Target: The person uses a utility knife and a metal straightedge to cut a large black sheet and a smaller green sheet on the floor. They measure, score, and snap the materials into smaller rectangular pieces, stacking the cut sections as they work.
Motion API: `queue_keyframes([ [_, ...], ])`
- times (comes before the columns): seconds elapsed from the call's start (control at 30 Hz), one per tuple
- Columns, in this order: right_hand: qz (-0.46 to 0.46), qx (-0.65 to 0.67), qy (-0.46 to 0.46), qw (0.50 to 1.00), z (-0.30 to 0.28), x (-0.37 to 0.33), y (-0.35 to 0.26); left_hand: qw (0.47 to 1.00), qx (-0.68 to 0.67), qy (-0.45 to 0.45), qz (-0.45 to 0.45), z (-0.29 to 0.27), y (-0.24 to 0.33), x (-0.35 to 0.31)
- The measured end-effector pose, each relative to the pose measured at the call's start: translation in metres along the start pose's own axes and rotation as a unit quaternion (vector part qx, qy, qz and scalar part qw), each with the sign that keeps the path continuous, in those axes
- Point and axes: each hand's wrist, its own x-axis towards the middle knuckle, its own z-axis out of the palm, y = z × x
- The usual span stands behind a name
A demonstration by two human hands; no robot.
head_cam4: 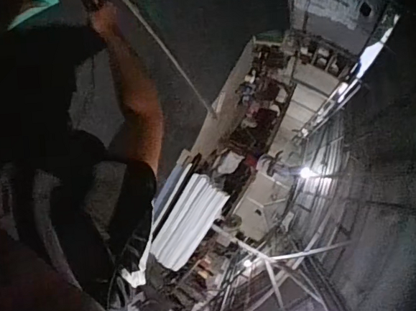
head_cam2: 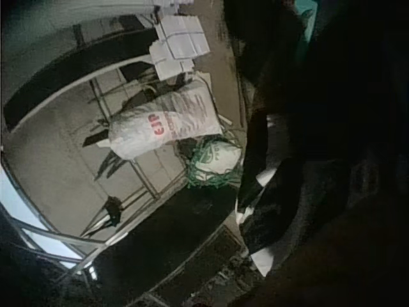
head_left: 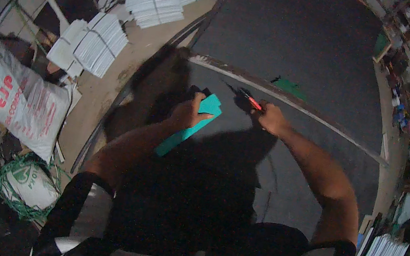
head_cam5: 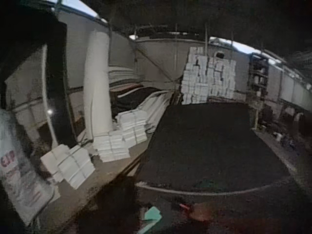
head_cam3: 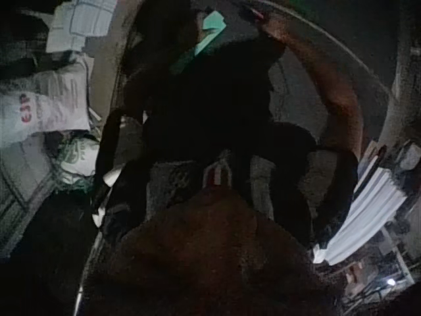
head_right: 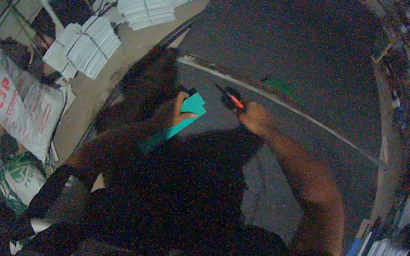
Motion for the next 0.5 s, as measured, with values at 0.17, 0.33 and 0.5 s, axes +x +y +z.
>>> queue_keyframes([
  [0.17,0.042,0.208,0.052,0.976,-0.03,-0.016,-0.007,0.985,-0.154,-0.076,0.011,-0.007,0.148,0.085],
  [0.33,0.079,0.391,0.152,0.905,-0.079,-0.062,0.009,0.984,-0.045,-0.12,-0.121,-0.013,0.219,0.118],
  [0.5,0.18,0.449,0.264,0.834,-0.14,-0.163,0.07,0.974,0.037,-0.141,-0.176,-0.027,0.284,0.121],
])
